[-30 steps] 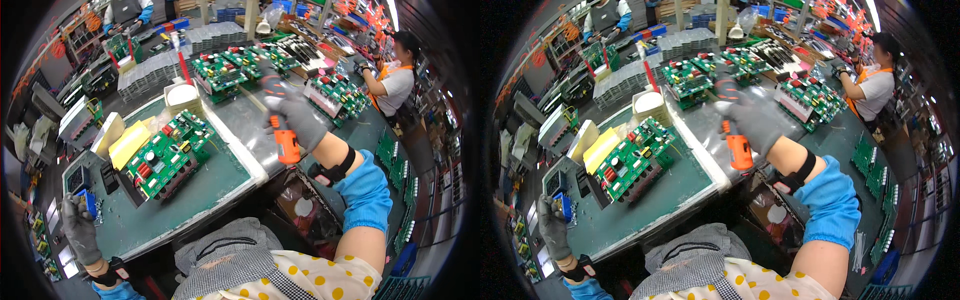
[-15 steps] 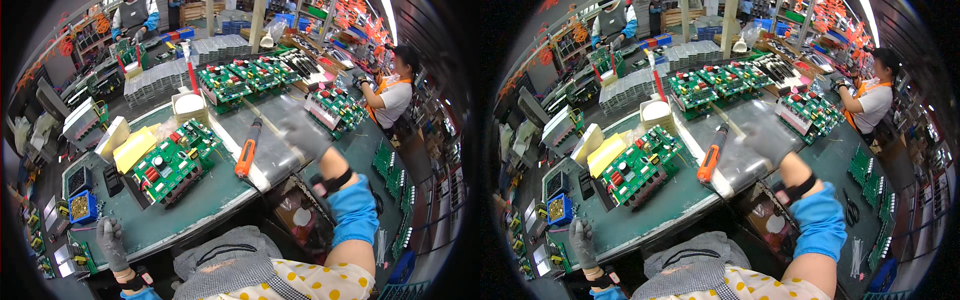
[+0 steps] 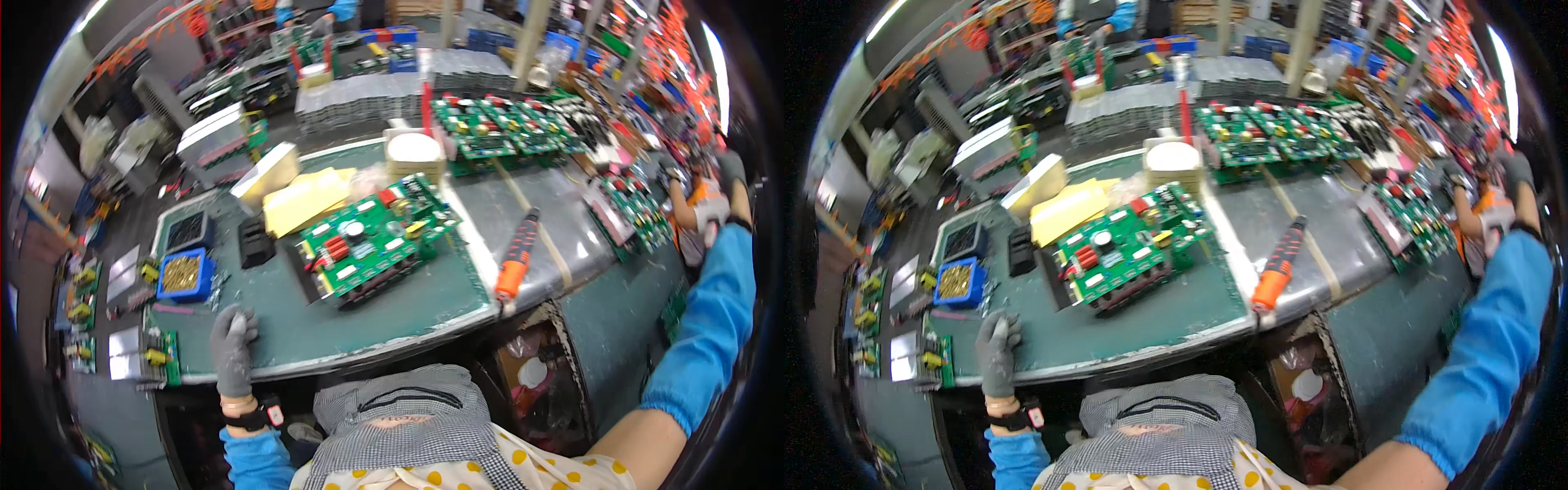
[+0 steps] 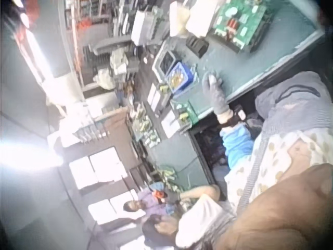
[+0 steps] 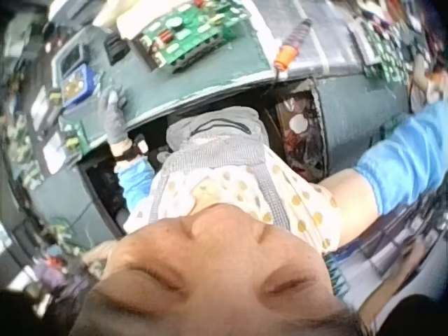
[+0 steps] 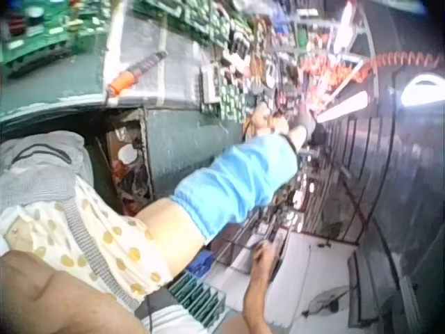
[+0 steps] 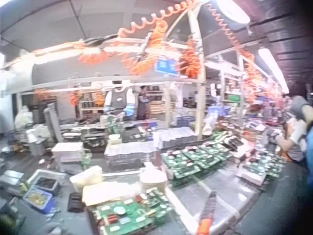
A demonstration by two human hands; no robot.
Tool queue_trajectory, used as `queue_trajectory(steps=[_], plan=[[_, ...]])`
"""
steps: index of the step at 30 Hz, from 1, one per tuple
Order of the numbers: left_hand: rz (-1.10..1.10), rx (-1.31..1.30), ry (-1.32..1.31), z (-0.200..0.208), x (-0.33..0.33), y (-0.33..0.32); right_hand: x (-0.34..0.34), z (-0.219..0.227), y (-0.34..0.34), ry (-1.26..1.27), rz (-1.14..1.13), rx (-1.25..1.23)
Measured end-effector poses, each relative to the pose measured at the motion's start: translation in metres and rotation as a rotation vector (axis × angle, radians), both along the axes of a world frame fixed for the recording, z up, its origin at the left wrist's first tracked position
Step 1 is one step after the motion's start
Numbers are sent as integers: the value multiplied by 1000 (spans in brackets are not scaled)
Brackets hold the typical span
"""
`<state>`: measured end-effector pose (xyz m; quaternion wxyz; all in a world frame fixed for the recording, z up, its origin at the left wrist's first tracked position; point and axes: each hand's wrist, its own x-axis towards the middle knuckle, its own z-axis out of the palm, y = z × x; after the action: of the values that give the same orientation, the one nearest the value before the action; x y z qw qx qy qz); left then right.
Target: The recorder is assembling an electronic inverter component by attaching heat sinks and circuit boards using an electric screwdriver.
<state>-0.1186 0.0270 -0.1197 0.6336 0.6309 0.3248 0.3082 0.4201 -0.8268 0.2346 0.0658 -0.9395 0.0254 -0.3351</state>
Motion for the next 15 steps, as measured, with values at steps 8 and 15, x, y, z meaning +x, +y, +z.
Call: queue_trajectory(steps=[8, 15], plan=[[-43, -48, -19, -2, -10, 14, -4, -118, 27, 245, 214, 962], [-127, -159, -123, 25, -3, 26, -46, -177, 163, 479, 588, 458]])
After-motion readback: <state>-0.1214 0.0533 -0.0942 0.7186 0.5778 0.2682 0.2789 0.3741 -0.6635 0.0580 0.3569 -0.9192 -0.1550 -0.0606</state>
